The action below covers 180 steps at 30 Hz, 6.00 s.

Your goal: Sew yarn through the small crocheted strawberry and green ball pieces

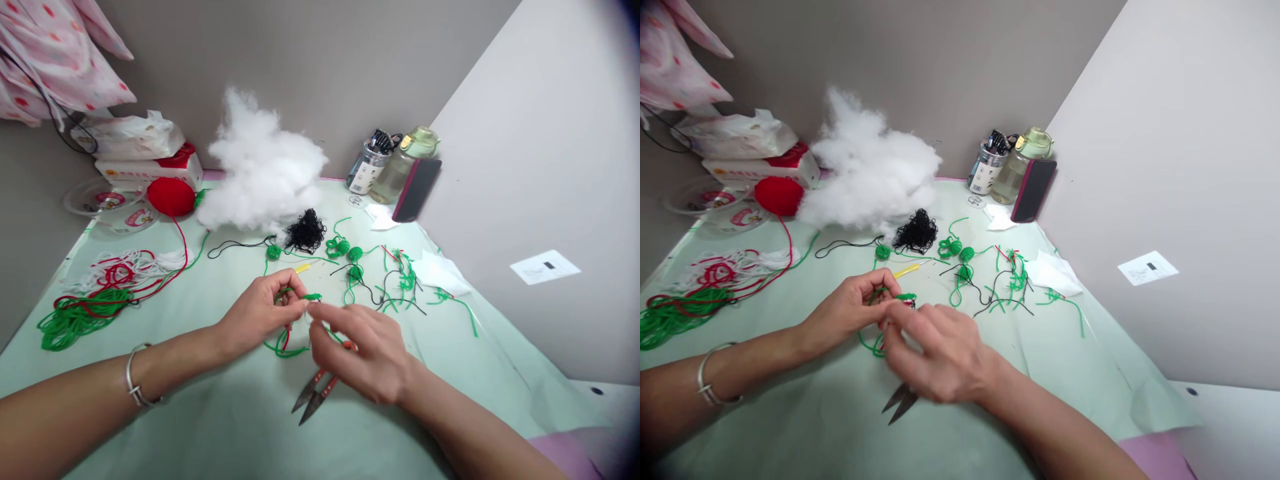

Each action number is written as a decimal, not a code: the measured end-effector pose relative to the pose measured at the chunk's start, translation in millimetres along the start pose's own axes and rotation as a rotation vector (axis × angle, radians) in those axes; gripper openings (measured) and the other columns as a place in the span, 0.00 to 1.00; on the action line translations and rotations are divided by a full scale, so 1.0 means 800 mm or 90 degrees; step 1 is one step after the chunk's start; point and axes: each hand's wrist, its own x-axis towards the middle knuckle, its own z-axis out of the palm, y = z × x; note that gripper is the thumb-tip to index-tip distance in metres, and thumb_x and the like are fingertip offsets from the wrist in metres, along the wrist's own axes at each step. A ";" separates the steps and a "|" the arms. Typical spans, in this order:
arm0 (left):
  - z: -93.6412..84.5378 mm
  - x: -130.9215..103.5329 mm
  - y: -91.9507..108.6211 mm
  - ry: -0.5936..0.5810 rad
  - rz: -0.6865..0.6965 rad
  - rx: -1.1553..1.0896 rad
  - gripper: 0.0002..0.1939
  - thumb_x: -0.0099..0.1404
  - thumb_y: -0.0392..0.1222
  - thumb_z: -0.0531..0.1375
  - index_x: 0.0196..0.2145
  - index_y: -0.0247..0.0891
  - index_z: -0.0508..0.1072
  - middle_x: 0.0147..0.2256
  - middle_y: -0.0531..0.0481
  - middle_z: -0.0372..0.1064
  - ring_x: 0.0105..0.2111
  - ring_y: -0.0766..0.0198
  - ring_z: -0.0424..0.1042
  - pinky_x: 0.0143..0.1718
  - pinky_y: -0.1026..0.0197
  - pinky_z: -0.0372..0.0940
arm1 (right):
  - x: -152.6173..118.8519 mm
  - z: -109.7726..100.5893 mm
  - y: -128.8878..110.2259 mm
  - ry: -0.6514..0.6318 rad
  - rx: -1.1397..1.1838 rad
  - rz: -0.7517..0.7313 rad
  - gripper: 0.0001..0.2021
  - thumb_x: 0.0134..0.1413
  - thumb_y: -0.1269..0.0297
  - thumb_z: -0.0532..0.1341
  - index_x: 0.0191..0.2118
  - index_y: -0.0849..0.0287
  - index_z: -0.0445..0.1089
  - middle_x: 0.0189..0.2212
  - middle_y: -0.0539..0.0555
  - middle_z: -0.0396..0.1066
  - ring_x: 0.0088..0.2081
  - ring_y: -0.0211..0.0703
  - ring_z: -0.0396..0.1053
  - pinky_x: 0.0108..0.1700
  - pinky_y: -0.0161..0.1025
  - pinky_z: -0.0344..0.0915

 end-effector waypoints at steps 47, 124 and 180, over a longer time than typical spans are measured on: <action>-0.007 0.005 0.004 0.024 0.043 -0.052 0.10 0.63 0.44 0.65 0.36 0.38 0.69 0.33 0.57 0.65 0.27 0.70 0.72 0.32 0.64 0.69 | 0.009 -0.004 0.011 -0.186 0.369 0.558 0.08 0.60 0.68 0.59 0.31 0.60 0.73 0.21 0.48 0.67 0.22 0.32 0.59 0.25 0.32 0.56; -0.011 0.006 0.001 -0.112 -0.018 -0.145 0.13 0.65 0.48 0.64 0.36 0.37 0.69 0.30 0.53 0.70 0.32 0.66 0.71 0.39 0.60 0.68 | -0.003 0.023 0.015 0.022 0.291 0.345 0.05 0.64 0.74 0.59 0.42 0.57 0.68 0.36 0.53 0.74 0.34 0.36 0.74 0.36 0.34 0.72; -0.013 0.007 0.001 -0.005 -0.014 -0.046 0.14 0.63 0.50 0.66 0.31 0.38 0.68 0.28 0.56 0.65 0.27 0.66 0.72 0.34 0.61 0.67 | 0.003 0.000 0.018 -0.079 0.005 0.199 0.10 0.66 0.74 0.56 0.33 0.59 0.70 0.27 0.51 0.65 0.28 0.36 0.63 0.30 0.33 0.60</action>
